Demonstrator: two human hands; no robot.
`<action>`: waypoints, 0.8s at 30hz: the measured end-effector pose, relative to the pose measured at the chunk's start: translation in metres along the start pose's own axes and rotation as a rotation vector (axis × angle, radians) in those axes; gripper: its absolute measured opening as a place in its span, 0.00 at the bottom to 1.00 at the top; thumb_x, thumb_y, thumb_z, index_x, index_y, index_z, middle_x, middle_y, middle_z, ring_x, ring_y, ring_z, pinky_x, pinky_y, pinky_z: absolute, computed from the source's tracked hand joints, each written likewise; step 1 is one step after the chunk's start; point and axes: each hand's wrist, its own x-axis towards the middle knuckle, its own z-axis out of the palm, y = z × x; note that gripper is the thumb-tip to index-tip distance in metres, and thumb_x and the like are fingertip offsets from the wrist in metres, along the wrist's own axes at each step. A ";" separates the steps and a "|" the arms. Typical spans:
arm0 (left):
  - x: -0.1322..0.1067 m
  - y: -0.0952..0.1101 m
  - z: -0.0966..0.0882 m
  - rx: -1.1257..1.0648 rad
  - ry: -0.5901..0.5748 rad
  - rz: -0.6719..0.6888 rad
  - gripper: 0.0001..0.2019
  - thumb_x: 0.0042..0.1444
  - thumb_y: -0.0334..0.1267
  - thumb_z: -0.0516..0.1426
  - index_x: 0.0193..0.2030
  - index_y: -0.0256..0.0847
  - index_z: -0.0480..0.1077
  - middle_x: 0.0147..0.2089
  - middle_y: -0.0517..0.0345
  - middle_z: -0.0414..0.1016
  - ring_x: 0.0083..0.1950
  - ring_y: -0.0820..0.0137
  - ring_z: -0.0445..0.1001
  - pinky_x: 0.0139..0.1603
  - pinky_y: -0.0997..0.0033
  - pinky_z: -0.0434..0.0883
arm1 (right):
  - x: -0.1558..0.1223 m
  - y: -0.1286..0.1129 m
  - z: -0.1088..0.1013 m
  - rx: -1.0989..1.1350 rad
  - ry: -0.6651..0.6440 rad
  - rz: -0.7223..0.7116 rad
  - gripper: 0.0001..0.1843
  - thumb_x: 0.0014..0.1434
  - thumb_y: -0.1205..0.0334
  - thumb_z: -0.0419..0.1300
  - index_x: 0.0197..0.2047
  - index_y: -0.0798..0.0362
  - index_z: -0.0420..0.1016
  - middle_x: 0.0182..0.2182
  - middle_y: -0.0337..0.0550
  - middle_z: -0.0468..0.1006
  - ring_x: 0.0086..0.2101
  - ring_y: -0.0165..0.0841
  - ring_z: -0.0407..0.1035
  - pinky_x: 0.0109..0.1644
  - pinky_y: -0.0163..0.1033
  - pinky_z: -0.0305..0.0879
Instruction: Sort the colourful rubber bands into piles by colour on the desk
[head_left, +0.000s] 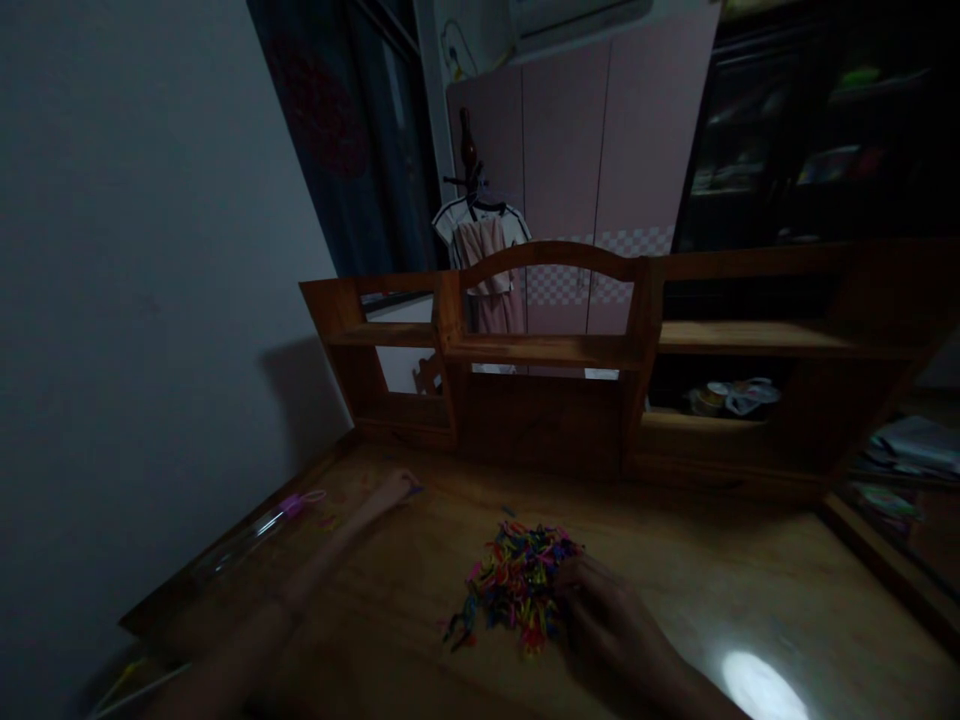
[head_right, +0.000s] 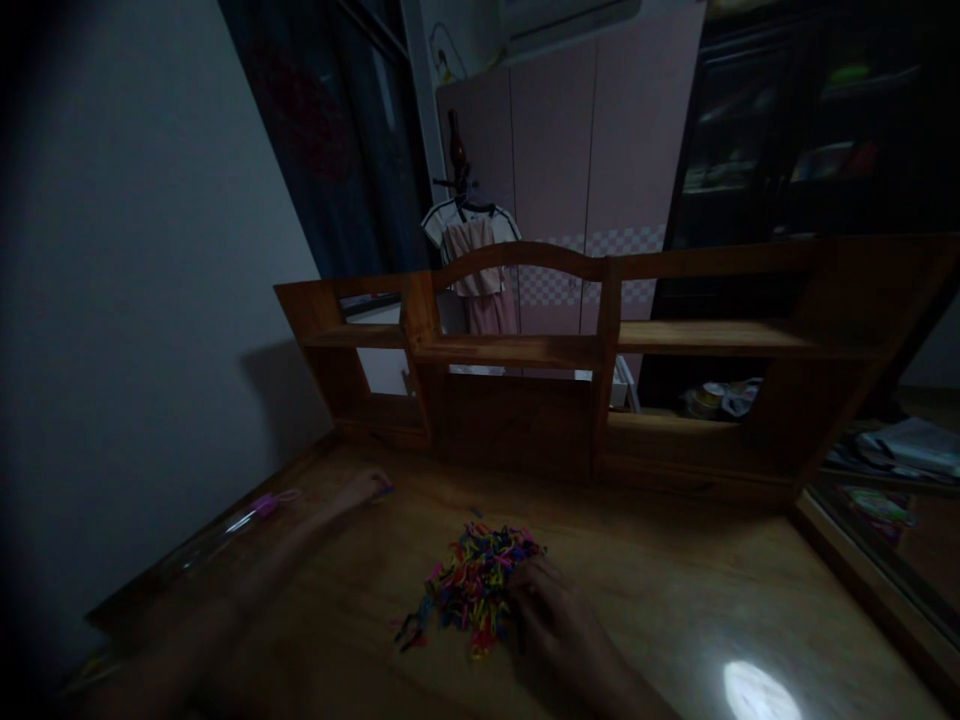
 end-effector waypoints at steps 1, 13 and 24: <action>0.002 0.001 0.008 0.012 -0.033 -0.007 0.14 0.63 0.42 0.56 0.50 0.35 0.69 0.47 0.51 0.73 0.43 0.67 0.75 0.43 0.62 0.75 | 0.000 0.000 0.000 0.001 0.002 0.000 0.10 0.67 0.61 0.50 0.41 0.50 0.72 0.38 0.45 0.75 0.38 0.35 0.70 0.42 0.39 0.67; 0.048 -0.025 -0.085 0.226 0.201 -0.059 0.15 0.63 0.42 0.56 0.52 0.36 0.68 0.53 0.49 0.70 0.52 0.61 0.71 0.52 0.53 0.70 | 0.000 -0.001 -0.001 -0.015 0.022 -0.024 0.11 0.66 0.61 0.50 0.40 0.51 0.73 0.37 0.45 0.76 0.37 0.35 0.70 0.42 0.38 0.67; 0.037 0.002 -0.021 0.154 -0.069 0.029 0.09 0.58 0.32 0.55 0.30 0.33 0.74 0.29 0.55 0.75 0.33 0.68 0.75 0.37 0.68 0.73 | -0.001 0.001 0.000 0.002 0.006 -0.015 0.10 0.67 0.60 0.50 0.41 0.50 0.72 0.38 0.44 0.75 0.39 0.35 0.70 0.43 0.39 0.67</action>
